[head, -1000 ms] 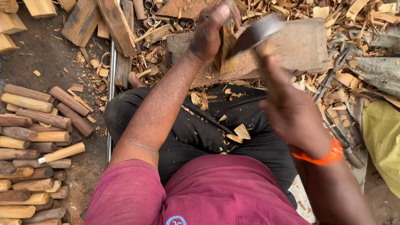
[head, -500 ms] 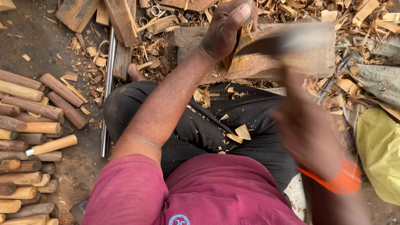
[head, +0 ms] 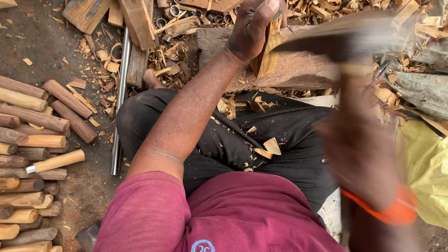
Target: The person sits on the ground and uses a curved blade to carve a small rectangular block of wood held in the left hand. They repeatedly strike the blade with a wooden mallet to shape the wood, generating shavings that fall onto the ground.
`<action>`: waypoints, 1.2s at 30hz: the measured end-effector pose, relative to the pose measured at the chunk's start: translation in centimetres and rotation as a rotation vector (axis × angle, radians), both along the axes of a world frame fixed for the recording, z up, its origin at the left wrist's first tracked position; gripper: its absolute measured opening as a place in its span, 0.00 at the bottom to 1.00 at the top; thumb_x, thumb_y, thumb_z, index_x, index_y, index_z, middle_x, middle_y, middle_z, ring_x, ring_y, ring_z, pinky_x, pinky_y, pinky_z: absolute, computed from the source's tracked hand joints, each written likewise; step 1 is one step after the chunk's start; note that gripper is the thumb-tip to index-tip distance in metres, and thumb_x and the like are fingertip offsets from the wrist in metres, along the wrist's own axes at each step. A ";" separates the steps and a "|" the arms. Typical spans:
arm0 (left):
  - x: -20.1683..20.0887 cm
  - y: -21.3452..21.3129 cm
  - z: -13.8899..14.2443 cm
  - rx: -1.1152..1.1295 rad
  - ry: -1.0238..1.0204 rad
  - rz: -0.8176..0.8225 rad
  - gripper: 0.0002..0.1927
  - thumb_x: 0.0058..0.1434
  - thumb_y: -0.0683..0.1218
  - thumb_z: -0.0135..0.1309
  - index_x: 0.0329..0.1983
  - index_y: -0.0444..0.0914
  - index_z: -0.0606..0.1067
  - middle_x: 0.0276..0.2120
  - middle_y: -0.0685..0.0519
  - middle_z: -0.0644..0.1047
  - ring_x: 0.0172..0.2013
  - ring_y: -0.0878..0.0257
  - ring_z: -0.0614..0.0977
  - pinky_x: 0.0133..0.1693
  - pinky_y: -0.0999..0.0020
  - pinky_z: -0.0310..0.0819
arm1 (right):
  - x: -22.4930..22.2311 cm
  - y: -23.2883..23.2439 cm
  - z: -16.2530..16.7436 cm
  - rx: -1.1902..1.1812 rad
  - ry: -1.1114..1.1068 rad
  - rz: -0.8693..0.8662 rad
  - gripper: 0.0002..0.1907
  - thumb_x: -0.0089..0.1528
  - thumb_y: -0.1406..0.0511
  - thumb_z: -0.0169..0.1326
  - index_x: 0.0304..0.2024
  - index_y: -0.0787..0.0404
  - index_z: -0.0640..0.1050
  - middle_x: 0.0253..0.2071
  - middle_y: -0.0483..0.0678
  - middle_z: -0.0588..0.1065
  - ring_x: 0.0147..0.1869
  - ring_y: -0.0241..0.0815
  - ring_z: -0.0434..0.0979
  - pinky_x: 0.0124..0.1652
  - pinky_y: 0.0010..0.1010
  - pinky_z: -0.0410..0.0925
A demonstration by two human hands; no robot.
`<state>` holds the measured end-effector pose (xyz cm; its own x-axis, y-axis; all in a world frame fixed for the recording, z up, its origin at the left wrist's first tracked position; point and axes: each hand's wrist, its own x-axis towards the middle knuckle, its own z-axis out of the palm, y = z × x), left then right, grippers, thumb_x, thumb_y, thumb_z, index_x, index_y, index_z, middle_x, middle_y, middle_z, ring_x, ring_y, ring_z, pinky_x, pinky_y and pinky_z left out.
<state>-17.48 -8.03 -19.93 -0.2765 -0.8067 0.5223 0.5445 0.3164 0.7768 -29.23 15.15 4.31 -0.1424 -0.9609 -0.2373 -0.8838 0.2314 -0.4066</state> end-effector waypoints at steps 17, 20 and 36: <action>5.2 1.1 4.0 0.315 0.023 -0.131 0.28 0.62 0.69 0.55 0.42 0.42 0.68 0.35 0.51 0.73 0.36 0.63 0.77 0.40 0.59 0.81 | 0.4 0.7 -7.2 0.072 -0.466 -0.063 0.50 0.61 0.77 0.56 0.81 0.48 0.50 0.42 0.54 0.78 0.27 0.32 0.70 0.26 0.26 0.67; 4.9 1.1 4.2 0.407 0.086 -0.171 0.33 0.65 0.74 0.48 0.43 0.40 0.73 0.38 0.52 0.73 0.39 0.65 0.75 0.43 0.65 0.75 | -0.4 0.4 -5.1 -0.062 -0.380 -0.017 0.48 0.61 0.78 0.57 0.79 0.53 0.54 0.39 0.55 0.77 0.28 0.37 0.71 0.28 0.28 0.67; 2.6 0.1 -0.2 0.261 -0.091 0.002 0.29 0.69 0.67 0.49 0.30 0.38 0.72 0.26 0.54 0.70 0.32 0.64 0.78 0.37 0.66 0.77 | 8.1 -6.0 1.4 -0.177 -0.318 0.348 0.49 0.59 0.82 0.54 0.78 0.58 0.49 0.77 0.60 0.61 0.79 0.52 0.64 0.67 0.38 0.63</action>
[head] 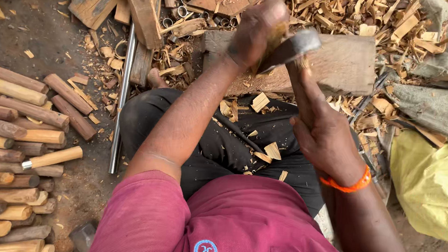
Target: The person sits on the ground and uses a curved blade to carve a small rectangular block of wood held in the left hand. They repeatedly strike the blade with a wooden mallet to shape the wood, generating shavings that fall onto the ground.
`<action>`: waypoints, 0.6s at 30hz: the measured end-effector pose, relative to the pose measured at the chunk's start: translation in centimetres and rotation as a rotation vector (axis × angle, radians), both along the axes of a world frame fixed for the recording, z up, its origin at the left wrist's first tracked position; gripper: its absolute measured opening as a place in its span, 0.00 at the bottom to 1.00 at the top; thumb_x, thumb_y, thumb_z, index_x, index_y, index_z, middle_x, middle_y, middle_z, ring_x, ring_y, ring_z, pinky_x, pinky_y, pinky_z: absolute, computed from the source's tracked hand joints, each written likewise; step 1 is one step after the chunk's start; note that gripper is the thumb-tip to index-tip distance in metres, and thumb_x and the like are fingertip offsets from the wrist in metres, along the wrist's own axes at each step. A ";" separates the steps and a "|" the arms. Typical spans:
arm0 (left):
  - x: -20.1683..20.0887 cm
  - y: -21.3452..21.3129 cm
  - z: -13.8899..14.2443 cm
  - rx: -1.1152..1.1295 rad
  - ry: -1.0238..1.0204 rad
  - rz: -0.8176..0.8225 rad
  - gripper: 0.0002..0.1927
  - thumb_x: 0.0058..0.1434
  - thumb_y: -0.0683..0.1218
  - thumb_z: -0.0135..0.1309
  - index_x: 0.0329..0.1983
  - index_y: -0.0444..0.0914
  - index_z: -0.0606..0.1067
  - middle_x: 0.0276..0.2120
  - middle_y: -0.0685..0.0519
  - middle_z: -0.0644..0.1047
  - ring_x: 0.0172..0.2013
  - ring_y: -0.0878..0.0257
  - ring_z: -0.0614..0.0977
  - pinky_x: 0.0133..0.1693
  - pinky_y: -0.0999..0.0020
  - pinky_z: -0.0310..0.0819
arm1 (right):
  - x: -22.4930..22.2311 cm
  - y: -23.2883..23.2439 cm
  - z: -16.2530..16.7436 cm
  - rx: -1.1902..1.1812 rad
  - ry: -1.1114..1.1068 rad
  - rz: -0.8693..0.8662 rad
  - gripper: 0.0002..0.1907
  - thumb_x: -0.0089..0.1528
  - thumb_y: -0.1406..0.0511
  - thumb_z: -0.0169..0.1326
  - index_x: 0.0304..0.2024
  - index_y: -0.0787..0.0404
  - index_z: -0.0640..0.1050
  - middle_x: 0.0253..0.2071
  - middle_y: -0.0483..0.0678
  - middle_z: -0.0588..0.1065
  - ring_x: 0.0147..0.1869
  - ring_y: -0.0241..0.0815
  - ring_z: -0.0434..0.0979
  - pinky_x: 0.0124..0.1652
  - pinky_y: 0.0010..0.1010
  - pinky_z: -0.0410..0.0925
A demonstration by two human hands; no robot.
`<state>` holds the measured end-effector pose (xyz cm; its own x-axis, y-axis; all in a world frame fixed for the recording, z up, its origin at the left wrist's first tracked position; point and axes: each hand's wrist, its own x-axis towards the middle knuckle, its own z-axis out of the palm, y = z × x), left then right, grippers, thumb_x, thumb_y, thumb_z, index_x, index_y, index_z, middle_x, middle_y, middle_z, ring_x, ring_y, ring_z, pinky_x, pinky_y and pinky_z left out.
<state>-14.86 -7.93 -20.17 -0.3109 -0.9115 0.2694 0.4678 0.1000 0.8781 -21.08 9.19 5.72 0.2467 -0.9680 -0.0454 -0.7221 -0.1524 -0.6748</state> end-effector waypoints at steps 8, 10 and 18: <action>0.5 -0.1 -0.3 -0.090 0.229 -0.017 0.22 0.69 0.61 0.49 0.34 0.38 0.74 0.29 0.53 0.72 0.33 0.64 0.81 0.35 0.64 0.84 | -9.7 6.2 -3.0 -0.017 -0.145 -0.220 0.47 0.63 0.83 0.53 0.79 0.56 0.50 0.74 0.60 0.60 0.35 0.39 0.72 0.31 0.26 0.66; 0.6 -0.3 -0.5 -0.124 0.205 -0.042 0.23 0.72 0.62 0.47 0.35 0.39 0.74 0.30 0.53 0.72 0.34 0.66 0.80 0.38 0.65 0.83 | -8.7 5.7 -2.1 -0.006 0.035 -0.255 0.47 0.63 0.80 0.57 0.79 0.57 0.51 0.60 0.58 0.66 0.34 0.41 0.74 0.32 0.29 0.67; 0.8 -0.9 -1.2 -0.597 -0.016 0.358 0.19 0.79 0.56 0.40 0.42 0.40 0.73 0.34 0.51 0.76 0.37 0.61 0.80 0.35 0.64 0.81 | -1.4 1.7 -3.9 -0.098 0.041 0.030 0.48 0.58 0.83 0.55 0.77 0.62 0.51 0.73 0.66 0.65 0.75 0.57 0.67 0.66 0.41 0.65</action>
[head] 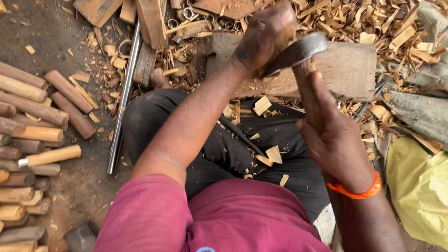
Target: The person sits on the ground and uses a curved blade to carve a small rectangular block of wood held in the left hand. They repeatedly strike the blade with a wooden mallet to shape the wood, generating shavings that fall onto the ground.
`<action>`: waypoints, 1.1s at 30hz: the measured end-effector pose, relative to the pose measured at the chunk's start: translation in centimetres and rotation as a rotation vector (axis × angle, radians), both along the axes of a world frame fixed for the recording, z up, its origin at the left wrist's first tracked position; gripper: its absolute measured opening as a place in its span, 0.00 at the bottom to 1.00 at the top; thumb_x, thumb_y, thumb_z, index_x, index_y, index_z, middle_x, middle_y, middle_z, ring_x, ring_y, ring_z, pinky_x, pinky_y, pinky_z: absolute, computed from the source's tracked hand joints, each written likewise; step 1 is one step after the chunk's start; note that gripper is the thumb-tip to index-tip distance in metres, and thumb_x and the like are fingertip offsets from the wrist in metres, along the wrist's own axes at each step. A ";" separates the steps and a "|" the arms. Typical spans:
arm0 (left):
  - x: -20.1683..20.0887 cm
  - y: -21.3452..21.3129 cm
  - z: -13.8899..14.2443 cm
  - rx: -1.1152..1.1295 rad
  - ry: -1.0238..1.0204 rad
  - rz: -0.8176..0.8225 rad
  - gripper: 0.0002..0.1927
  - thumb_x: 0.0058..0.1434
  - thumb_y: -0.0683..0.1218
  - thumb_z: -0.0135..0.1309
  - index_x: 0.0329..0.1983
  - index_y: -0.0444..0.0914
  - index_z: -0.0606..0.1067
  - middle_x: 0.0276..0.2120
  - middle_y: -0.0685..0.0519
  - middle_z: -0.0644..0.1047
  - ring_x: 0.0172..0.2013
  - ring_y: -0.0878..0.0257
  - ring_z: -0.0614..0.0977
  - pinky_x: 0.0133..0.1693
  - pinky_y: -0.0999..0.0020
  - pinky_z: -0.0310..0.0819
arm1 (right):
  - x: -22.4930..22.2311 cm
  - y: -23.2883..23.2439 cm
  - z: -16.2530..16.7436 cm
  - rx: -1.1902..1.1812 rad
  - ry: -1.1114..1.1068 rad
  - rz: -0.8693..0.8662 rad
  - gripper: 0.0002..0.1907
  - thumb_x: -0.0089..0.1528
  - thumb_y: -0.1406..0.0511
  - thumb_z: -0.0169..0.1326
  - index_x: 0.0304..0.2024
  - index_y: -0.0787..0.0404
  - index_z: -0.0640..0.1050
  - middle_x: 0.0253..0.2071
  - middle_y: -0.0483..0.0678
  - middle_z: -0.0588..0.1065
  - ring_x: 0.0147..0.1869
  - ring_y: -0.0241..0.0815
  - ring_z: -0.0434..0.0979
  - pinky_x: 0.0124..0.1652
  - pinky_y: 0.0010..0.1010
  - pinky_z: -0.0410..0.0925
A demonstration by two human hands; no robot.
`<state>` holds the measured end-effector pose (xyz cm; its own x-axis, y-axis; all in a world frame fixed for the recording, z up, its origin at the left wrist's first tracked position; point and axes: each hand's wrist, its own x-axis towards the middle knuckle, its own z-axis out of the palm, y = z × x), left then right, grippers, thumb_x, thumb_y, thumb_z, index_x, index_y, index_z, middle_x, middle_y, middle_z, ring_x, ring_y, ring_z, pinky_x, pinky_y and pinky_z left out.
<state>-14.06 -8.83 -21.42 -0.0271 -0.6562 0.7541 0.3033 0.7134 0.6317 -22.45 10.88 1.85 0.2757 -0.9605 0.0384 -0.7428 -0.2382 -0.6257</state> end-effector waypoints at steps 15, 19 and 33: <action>0.5 -0.7 -1.8 0.384 0.310 -0.433 0.26 0.72 0.64 0.46 0.30 0.40 0.71 0.28 0.52 0.72 0.31 0.63 0.76 0.35 0.63 0.78 | -0.4 1.2 -3.4 0.286 0.352 -0.185 0.47 0.62 0.73 0.58 0.79 0.55 0.52 0.58 0.62 0.76 0.55 0.60 0.81 0.50 0.41 0.74; 3.2 -1.9 -2.5 0.866 0.339 -0.274 0.30 0.65 0.69 0.45 0.36 0.37 0.76 0.28 0.49 0.78 0.28 0.60 0.82 0.29 0.62 0.81 | -1.1 3.6 -7.3 -0.002 0.050 -0.079 0.47 0.60 0.77 0.57 0.77 0.61 0.51 0.70 0.63 0.68 0.63 0.58 0.79 0.54 0.36 0.73; 7.1 -0.9 2.5 0.560 0.245 -0.479 0.32 0.61 0.72 0.60 0.37 0.39 0.73 0.30 0.49 0.77 0.34 0.58 0.83 0.44 0.52 0.85 | -4.3 5.7 -10.9 0.049 -0.081 -0.099 0.48 0.61 0.76 0.60 0.78 0.60 0.50 0.69 0.59 0.71 0.56 0.37 0.76 0.57 0.29 0.68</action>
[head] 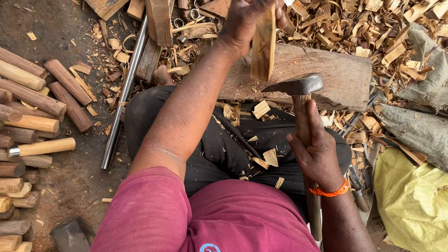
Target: The person sits on the ground and uses a curved blade to carve a small rectangular block of wood held in the left hand. They repeatedly strike the blade with a wooden mallet to shape the wood, generating shavings that fall onto the ground.
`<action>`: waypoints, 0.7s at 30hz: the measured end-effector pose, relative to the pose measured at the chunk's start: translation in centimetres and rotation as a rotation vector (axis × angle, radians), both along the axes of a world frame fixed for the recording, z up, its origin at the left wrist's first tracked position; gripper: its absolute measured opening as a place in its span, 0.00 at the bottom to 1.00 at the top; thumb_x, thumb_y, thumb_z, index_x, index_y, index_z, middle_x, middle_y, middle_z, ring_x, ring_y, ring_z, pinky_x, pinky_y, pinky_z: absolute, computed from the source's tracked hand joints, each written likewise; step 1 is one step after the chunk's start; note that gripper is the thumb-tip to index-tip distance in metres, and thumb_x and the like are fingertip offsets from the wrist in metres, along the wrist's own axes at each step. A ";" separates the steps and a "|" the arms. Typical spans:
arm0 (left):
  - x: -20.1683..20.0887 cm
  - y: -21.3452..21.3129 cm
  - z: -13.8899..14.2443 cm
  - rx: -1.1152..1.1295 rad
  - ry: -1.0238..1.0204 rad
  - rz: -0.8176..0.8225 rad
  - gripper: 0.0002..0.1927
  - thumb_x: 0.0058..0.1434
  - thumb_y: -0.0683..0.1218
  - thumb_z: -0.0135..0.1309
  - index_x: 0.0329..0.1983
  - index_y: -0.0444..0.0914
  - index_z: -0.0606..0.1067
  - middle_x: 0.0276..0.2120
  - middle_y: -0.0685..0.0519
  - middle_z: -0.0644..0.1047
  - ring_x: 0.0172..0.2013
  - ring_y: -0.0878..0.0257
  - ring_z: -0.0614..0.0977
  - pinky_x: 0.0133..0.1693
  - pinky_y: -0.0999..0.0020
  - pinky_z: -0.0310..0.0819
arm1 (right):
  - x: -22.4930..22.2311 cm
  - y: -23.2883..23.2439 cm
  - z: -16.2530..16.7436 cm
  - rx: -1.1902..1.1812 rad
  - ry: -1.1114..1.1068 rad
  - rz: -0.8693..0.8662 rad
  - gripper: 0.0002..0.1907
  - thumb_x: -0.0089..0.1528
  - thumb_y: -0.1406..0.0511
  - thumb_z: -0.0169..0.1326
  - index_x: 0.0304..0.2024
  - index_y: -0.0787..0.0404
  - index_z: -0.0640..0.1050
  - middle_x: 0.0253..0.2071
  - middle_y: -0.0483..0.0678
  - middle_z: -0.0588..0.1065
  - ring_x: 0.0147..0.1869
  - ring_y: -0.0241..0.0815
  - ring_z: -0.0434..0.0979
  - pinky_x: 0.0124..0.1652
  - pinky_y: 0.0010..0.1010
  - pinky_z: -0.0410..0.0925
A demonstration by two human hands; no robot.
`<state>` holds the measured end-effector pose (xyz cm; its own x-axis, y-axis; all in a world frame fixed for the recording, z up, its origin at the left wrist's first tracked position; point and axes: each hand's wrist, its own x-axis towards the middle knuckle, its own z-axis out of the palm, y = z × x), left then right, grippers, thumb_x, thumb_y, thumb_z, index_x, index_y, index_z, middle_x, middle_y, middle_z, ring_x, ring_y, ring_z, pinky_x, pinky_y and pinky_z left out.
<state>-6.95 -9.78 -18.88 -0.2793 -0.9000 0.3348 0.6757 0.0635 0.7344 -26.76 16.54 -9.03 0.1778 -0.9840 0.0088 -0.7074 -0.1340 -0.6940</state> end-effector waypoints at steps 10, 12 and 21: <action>0.1 0.9 0.0 0.149 0.062 -0.134 0.25 0.60 0.67 0.55 0.42 0.42 0.74 0.29 0.51 0.78 0.28 0.62 0.84 0.33 0.56 0.86 | 1.0 -0.2 1.1 0.328 -0.130 -0.172 0.51 0.65 0.74 0.59 0.82 0.52 0.46 0.49 0.60 0.76 0.33 0.35 0.73 0.34 0.25 0.71; 0.2 1.1 -0.5 0.037 0.050 -0.184 0.24 0.68 0.65 0.53 0.41 0.39 0.76 0.30 0.48 0.80 0.31 0.59 0.85 0.37 0.57 0.86 | 1.7 -1.0 2.1 0.080 0.019 0.017 0.52 0.62 0.76 0.60 0.81 0.53 0.46 0.65 0.61 0.67 0.53 0.43 0.70 0.47 0.32 0.68; -1.7 1.0 -0.8 -0.047 0.036 -0.081 0.20 0.73 0.60 0.43 0.35 0.42 0.73 0.28 0.52 0.76 0.28 0.65 0.79 0.32 0.60 0.82 | 0.5 -1.4 8.9 0.207 -0.109 -0.071 0.50 0.61 0.82 0.52 0.80 0.49 0.50 0.79 0.58 0.62 0.34 0.35 0.67 0.31 0.25 0.66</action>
